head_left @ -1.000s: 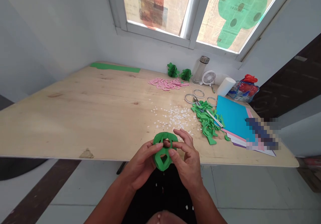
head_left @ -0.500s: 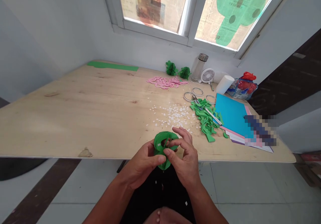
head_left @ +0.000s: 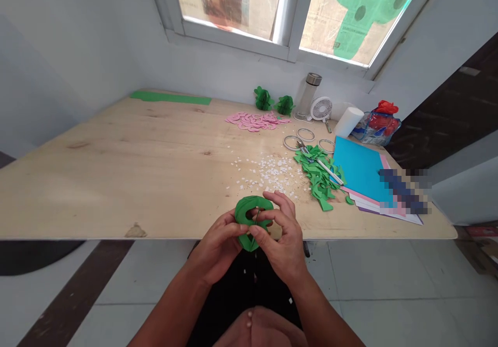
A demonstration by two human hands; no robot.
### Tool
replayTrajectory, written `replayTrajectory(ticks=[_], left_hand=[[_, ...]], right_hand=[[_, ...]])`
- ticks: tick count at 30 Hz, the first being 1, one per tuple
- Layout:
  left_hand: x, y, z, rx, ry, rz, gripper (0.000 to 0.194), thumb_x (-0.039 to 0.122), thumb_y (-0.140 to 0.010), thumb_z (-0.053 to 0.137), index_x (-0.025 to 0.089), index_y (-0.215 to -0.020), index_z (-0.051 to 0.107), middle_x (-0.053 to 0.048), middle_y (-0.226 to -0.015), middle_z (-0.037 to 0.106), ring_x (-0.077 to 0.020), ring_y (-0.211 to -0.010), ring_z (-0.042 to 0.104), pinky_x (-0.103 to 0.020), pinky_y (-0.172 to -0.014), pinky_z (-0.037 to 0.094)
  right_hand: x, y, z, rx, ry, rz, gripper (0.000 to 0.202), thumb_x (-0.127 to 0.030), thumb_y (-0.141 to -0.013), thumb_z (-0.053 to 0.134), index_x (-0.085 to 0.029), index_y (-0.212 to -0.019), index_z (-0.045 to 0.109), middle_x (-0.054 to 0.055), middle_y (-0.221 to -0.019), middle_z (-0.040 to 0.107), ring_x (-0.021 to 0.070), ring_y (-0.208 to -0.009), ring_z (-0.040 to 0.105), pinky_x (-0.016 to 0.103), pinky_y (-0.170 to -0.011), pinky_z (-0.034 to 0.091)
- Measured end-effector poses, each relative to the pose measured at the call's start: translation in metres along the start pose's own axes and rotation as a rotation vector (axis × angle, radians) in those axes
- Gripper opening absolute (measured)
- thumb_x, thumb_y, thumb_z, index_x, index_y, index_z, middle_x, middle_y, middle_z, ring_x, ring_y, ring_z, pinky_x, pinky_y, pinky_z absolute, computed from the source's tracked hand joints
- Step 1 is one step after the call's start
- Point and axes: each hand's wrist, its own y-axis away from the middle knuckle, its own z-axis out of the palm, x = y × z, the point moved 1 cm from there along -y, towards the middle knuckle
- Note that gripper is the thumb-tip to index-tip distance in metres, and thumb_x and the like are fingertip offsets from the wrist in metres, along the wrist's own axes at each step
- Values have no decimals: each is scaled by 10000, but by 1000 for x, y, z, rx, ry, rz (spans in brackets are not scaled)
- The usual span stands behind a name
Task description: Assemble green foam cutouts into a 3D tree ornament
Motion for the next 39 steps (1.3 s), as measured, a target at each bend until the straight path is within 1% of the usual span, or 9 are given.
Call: replayTrajectory(ticks=[5, 9, 14, 18, 22, 25, 33, 36, 39], left_hand=[[-1, 2, 7, 60, -38, 16, 250, 126, -664, 699, 161, -911, 719, -59, -812, 720, -209, -805, 664, -242, -691, 491], [0, 2, 10, 69, -57, 12, 195, 158, -672, 724, 145, -866, 715, -51, -759, 706, -170, -708, 648, -233, -666, 486], [1, 1, 7, 101, 3, -11, 171, 187, -683, 729, 140, -845, 708, -55, -837, 703, -183, -780, 646, -277, -766, 488], [0, 1, 6, 122, -17, -40, 190, 176, -667, 753, 146, -845, 692, -44, -807, 688, -178, -764, 639, -261, -727, 475], [1, 2, 7, 118, -27, -16, 149, 140, -641, 774, 141, -737, 659, -10, -746, 655, -132, -697, 614, -222, -689, 463], [2, 2, 8, 107, -17, -5, 130, 140, -658, 763, 137, -695, 638, -1, -733, 632, -118, -686, 605, -206, -681, 461], [3, 3, 5, 68, 28, -2, 112, 190, -680, 732, 143, -766, 679, -35, -799, 655, -172, -780, 625, -246, -733, 481], [3, 3, 5, 59, 35, -13, 177, 236, -694, 732, 149, -844, 695, -54, -860, 677, -194, -816, 629, -276, -769, 485], [3, 3, 5, 62, 4, -37, 261, 239, -691, 739, 154, -934, 694, -64, -889, 691, -186, -778, 631, -264, -736, 485]], right_hand=[[-3, 0, 1, 9, 59, -33, 30, -266, -794, 643, -239, -808, 645, 63, -1222, 580, 252, -1256, 396, 456, -1028, 358], [-4, 0, 1, -1, 93, -57, 44, -276, -796, 643, -238, -814, 654, 66, -1234, 571, 265, -1271, 376, 473, -1027, 352], [-3, -1, -1, -11, 67, -80, 90, -274, -798, 640, -246, -877, 671, 68, -1249, 563, 263, -1278, 375, 467, -1028, 357], [-2, -1, 0, 9, 58, -51, 79, -269, -775, 668, -252, -853, 671, 66, -1233, 576, 268, -1269, 389, 473, -1023, 360], [-2, -2, 2, 38, 58, -24, 52, -262, -763, 680, -246, -804, 652, 67, -1215, 593, 272, -1262, 401, 479, -1013, 366], [-2, -2, 2, 58, 58, -11, 68, -287, -775, 672, -240, -794, 627, 71, -1202, 600, 265, -1254, 408, 479, -1014, 359], [-1, -1, 2, 48, 55, -14, 83, -305, -791, 659, -237, -802, 613, 69, -1189, 604, 253, -1239, 417, 465, -1012, 360], [-2, -1, 3, 48, 87, -24, 83, -287, -774, 671, -240, -801, 608, 69, -1191, 603, 263, -1246, 409, 477, -1006, 362], [-3, -1, 4, 63, 125, -61, 96, -277, -761, 676, -240, -815, 606, 73, -1190, 602, 273, -1251, 400, 490, -1005, 353]])
